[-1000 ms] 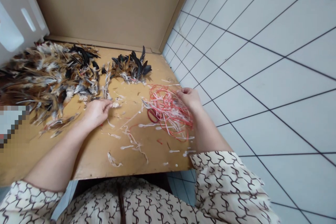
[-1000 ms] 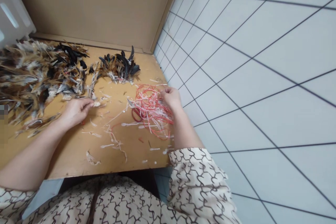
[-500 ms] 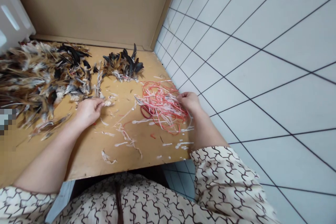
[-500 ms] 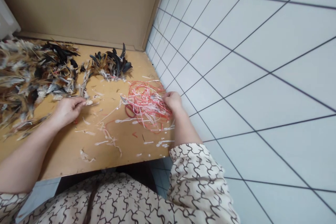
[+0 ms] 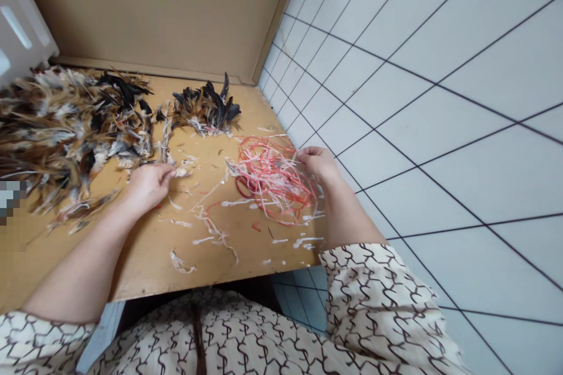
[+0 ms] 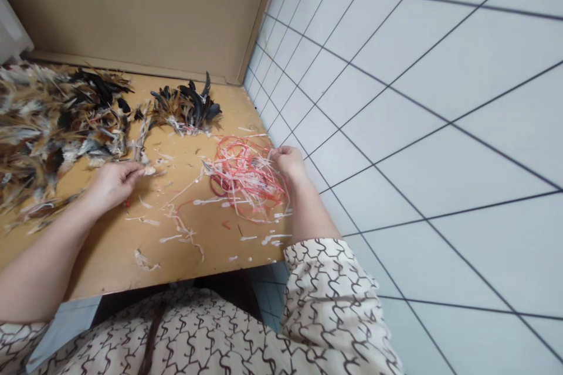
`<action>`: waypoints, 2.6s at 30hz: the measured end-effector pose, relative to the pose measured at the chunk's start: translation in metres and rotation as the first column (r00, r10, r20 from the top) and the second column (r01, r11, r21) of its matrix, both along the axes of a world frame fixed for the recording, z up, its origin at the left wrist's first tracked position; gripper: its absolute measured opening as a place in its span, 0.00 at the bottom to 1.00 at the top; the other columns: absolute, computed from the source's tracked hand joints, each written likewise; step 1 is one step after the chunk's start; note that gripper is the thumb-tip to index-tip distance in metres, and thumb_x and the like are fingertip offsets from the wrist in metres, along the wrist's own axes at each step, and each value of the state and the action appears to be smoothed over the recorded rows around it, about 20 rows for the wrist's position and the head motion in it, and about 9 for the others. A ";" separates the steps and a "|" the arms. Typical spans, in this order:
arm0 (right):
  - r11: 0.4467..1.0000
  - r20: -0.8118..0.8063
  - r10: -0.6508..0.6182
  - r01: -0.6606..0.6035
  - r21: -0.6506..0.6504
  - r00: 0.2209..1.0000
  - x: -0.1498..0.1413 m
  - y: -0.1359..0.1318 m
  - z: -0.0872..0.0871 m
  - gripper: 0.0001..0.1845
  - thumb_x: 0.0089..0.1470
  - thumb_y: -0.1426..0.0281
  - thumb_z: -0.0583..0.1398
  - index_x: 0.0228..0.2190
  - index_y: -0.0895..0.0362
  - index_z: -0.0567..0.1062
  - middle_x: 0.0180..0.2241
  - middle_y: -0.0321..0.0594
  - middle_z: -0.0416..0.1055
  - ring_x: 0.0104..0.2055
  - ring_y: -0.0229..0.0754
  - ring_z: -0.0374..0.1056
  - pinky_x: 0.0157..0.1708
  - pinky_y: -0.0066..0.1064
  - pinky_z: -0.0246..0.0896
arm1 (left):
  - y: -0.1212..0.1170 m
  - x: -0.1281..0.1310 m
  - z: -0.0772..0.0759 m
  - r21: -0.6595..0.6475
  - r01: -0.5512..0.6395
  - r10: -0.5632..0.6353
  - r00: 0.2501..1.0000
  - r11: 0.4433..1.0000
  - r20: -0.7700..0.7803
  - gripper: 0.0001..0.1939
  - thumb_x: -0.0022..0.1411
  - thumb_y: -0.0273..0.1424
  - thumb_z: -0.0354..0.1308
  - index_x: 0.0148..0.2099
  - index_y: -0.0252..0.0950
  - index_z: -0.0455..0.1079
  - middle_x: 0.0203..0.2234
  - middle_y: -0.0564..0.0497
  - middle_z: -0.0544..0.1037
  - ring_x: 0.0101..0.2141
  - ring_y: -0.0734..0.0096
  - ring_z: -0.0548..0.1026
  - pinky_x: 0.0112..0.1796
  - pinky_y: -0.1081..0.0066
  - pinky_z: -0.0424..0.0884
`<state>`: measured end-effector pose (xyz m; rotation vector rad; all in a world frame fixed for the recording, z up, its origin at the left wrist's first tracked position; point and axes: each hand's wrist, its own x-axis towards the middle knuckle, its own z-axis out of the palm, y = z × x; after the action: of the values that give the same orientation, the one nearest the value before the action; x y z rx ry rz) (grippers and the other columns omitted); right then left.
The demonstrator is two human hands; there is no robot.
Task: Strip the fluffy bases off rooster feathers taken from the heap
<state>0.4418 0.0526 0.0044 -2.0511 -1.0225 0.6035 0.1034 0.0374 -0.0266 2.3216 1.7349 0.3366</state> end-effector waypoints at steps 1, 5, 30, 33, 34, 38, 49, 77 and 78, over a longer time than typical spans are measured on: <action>1.000 0.024 -0.007 0.007 -0.001 1.000 -0.001 0.000 0.002 0.07 0.39 0.77 0.56 0.15 0.58 0.64 0.11 0.29 0.58 0.15 0.30 0.51 0.17 0.25 0.48 | 0.000 0.000 0.000 0.000 -0.001 0.001 1.000 1.000 0.003 0.17 0.58 0.32 0.42 0.34 0.38 0.73 0.29 0.48 0.79 0.28 0.67 0.73 0.30 0.72 0.62; 0.999 0.096 -0.017 0.021 -0.050 0.995 -0.001 -0.001 0.002 0.09 0.38 0.79 0.55 0.14 0.57 0.64 0.11 0.29 0.56 0.15 0.30 0.51 0.18 0.25 0.48 | 0.000 0.000 0.000 0.012 -0.005 0.005 1.000 1.000 0.002 0.17 0.59 0.32 0.41 0.34 0.39 0.73 0.28 0.49 0.79 0.27 0.68 0.73 0.29 0.73 0.62; 0.857 0.064 -0.036 -0.002 0.516 0.997 0.005 0.021 0.024 0.07 0.45 0.73 0.57 0.19 0.58 0.65 0.18 0.32 0.61 0.20 0.30 0.55 0.23 0.25 0.53 | -0.001 0.001 0.003 -0.020 -0.043 0.043 0.999 0.999 0.016 0.16 0.57 0.33 0.43 0.35 0.39 0.73 0.26 0.50 0.78 0.26 0.67 0.71 0.27 0.73 0.60; 0.830 0.034 0.057 -0.066 0.554 0.998 -0.003 0.023 0.029 0.07 0.44 0.71 0.58 0.18 0.59 0.66 0.17 0.31 0.61 0.18 0.29 0.53 0.20 0.24 0.51 | -0.001 0.000 0.003 -0.041 -0.055 0.056 0.998 0.998 0.040 0.17 0.57 0.33 0.43 0.37 0.37 0.74 0.26 0.48 0.78 0.26 0.67 0.71 0.28 0.72 0.60; 0.824 0.021 0.086 -0.083 0.561 0.996 -0.005 0.023 0.028 0.08 0.43 0.71 0.59 0.18 0.59 0.67 0.16 0.30 0.61 0.17 0.29 0.52 0.19 0.24 0.50 | -0.001 0.000 0.003 -0.041 -0.056 0.058 0.997 0.998 0.050 0.18 0.57 0.33 0.43 0.37 0.37 0.74 0.26 0.48 0.78 0.25 0.67 0.71 0.28 0.72 0.60; 0.846 -0.071 0.143 -0.085 0.526 0.987 -0.011 0.019 0.016 0.09 0.37 0.73 0.61 0.13 0.59 0.66 0.12 0.29 0.60 0.15 0.28 0.51 0.16 0.23 0.46 | 0.000 -0.001 0.000 -0.016 -0.059 0.061 0.992 0.998 0.106 0.16 0.56 0.33 0.44 0.35 0.37 0.74 0.25 0.48 0.77 0.24 0.67 0.69 0.27 0.72 0.58; 0.830 -0.437 0.527 -0.329 0.451 0.729 -0.068 0.000 -0.001 0.15 0.32 0.65 0.67 0.17 0.57 0.65 0.20 0.37 0.72 0.14 0.28 0.56 0.12 0.22 0.45 | 0.003 0.003 -0.007 -0.155 -0.076 0.161 0.728 0.985 0.666 0.10 0.50 0.33 0.51 0.23 0.35 0.68 0.12 0.58 0.61 0.17 0.77 0.56 0.22 0.74 0.53; 0.654 0.196 0.537 -0.552 0.518 0.820 -0.187 -0.007 -0.058 0.04 0.48 0.73 0.52 0.24 0.54 0.64 0.25 0.35 0.67 0.28 0.37 0.64 0.33 0.30 0.61 | 0.001 0.012 0.007 -0.539 0.190 0.548 0.006 0.821 0.836 0.04 0.38 0.24 0.64 0.19 0.30 0.72 0.14 0.51 0.72 0.13 0.83 0.60 0.15 0.79 0.55; 0.646 0.210 0.530 -0.551 0.528 0.822 -0.187 -0.008 -0.058 0.04 0.48 0.73 0.52 0.24 0.54 0.65 0.25 0.36 0.67 0.29 0.37 0.64 0.33 0.30 0.61 | 0.001 0.012 0.007 -0.540 0.210 0.550 0.012 0.815 0.835 0.04 0.39 0.24 0.64 0.20 0.29 0.72 0.13 0.52 0.70 0.13 0.83 0.60 0.15 0.79 0.55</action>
<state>0.2551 0.0444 -0.0534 -1.2102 -1.6390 0.4663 0.1158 0.0384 -0.0199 0.7448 0.9963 1.0604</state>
